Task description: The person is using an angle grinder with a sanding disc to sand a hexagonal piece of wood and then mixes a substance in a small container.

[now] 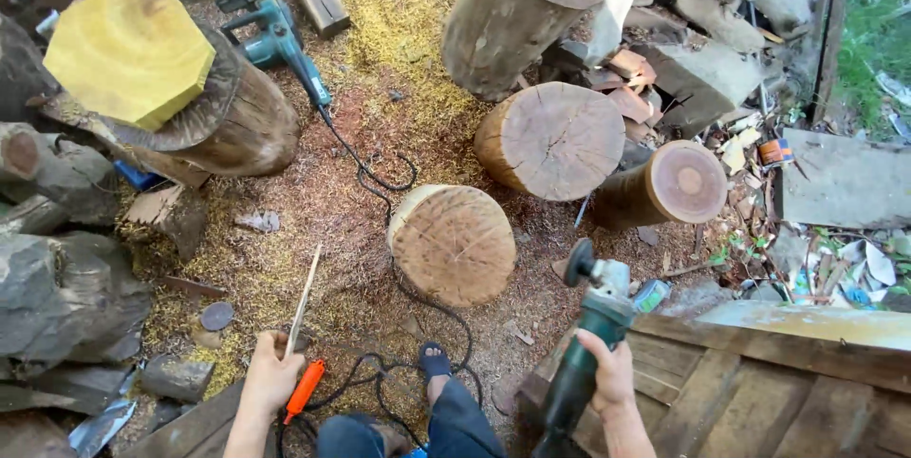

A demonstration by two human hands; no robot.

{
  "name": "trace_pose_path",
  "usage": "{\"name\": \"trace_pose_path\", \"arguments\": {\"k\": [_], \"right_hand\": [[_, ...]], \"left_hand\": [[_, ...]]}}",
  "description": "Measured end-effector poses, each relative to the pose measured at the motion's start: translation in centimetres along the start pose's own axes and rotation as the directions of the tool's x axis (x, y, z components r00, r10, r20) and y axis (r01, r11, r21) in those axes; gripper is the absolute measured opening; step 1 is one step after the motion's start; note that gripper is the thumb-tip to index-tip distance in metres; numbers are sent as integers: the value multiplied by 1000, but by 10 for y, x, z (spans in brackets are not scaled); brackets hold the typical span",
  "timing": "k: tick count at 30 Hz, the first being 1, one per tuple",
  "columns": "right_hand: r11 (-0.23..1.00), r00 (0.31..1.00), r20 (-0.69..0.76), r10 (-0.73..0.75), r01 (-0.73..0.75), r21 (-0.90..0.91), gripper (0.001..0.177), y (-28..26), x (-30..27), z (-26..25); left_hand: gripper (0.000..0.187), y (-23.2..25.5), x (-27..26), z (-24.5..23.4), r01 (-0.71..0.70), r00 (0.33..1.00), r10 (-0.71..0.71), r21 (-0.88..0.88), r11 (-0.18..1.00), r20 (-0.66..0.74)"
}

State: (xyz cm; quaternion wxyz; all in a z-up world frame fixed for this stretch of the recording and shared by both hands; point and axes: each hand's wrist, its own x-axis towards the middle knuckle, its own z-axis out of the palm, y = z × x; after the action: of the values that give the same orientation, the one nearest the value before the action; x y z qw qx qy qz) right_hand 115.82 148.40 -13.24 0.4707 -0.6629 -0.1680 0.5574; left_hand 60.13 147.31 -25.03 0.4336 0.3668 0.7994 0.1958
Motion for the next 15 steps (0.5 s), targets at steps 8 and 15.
{"name": "trace_pose_path", "arguments": {"k": [8, 15], "right_hand": [[998, 989, -150, -9, 17, 57, 33, -1, 45, -58], [961, 974, -109, -200, 173, -217, 40, 21, 137, 37]], "left_hand": [[25, 123, 16, -33, -64, 986, 15, -292, 954, -167], [31, 134, 126, -101, -158, 926, 121, -76, 985, -357]]}}
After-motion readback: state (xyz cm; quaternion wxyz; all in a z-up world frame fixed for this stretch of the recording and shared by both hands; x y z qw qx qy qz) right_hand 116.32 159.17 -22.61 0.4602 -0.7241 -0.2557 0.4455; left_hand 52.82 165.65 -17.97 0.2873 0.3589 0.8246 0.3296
